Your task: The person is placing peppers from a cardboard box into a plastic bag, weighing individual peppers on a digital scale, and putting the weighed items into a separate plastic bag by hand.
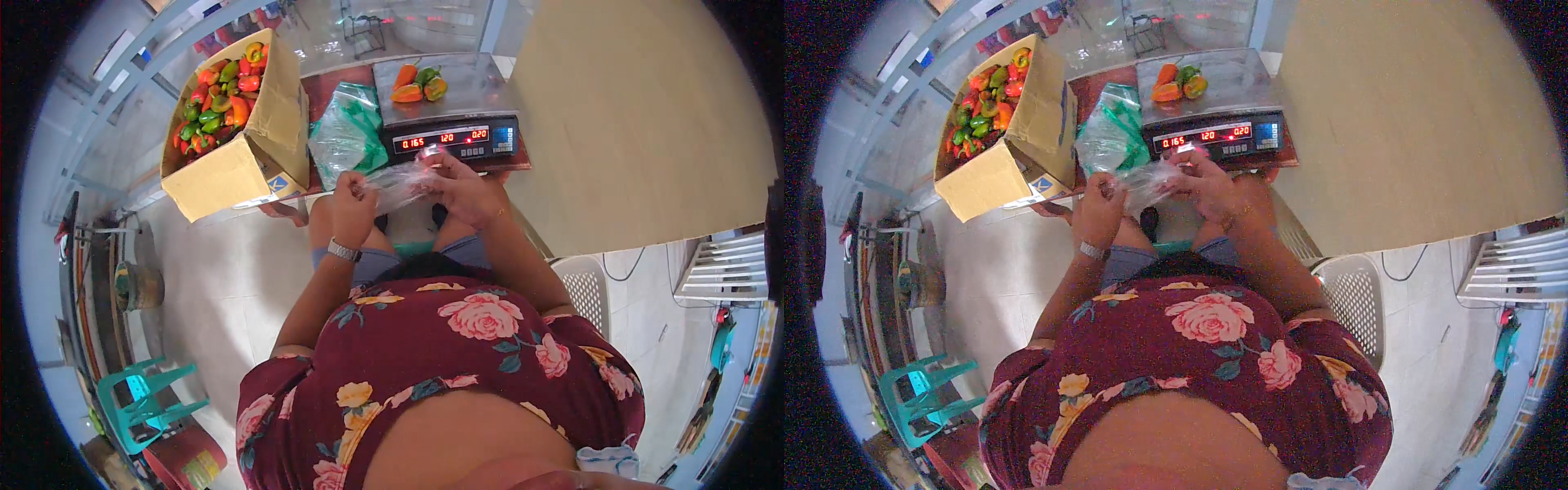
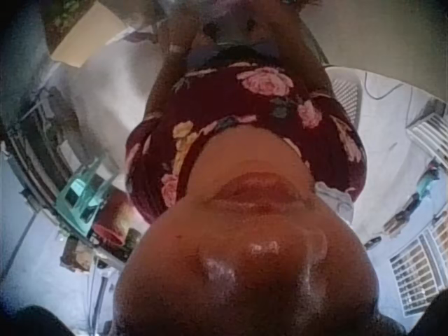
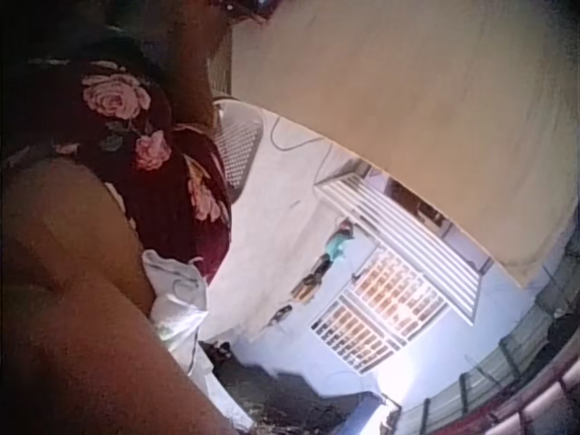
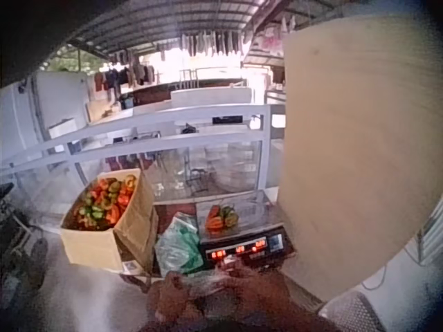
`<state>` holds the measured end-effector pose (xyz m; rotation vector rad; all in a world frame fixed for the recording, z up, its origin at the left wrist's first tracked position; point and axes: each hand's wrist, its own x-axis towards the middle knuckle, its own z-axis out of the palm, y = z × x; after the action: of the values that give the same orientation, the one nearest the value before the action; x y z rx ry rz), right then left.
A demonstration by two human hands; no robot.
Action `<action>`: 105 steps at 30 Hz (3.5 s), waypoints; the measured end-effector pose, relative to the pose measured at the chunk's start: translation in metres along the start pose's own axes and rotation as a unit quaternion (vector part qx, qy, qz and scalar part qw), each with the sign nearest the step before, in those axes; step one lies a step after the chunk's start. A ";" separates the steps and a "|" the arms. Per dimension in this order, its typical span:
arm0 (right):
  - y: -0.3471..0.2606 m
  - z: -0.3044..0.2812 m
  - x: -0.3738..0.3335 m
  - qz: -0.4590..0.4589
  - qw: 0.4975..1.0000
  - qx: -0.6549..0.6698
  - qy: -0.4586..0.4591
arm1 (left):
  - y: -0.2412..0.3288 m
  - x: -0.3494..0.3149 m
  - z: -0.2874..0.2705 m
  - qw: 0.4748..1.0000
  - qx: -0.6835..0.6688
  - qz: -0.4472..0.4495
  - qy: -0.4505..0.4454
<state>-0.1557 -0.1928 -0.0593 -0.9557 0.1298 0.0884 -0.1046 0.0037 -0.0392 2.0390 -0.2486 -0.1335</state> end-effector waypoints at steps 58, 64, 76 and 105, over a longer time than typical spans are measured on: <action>-0.040 0.011 0.037 -0.246 0.586 -0.760 0.139 | 0.007 0.041 0.007 0.962 0.098 0.252 -0.021; -0.040 -0.001 0.056 -0.199 0.604 -0.771 0.041 | 0.009 0.053 0.009 0.938 0.221 0.254 0.083; -0.071 -0.115 0.186 -0.282 0.657 -0.685 0.141 | -0.053 0.080 -0.018 0.974 0.143 0.178 -0.003; -0.111 -0.049 0.122 -0.186 0.794 -0.573 -0.076 | -0.015 0.151 0.037 0.943 0.205 0.232 -0.122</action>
<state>-0.0240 -0.2949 -0.0157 -2.1756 -0.3150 -0.1478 0.0365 -0.0564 -0.0677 2.3096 -0.9721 -0.0408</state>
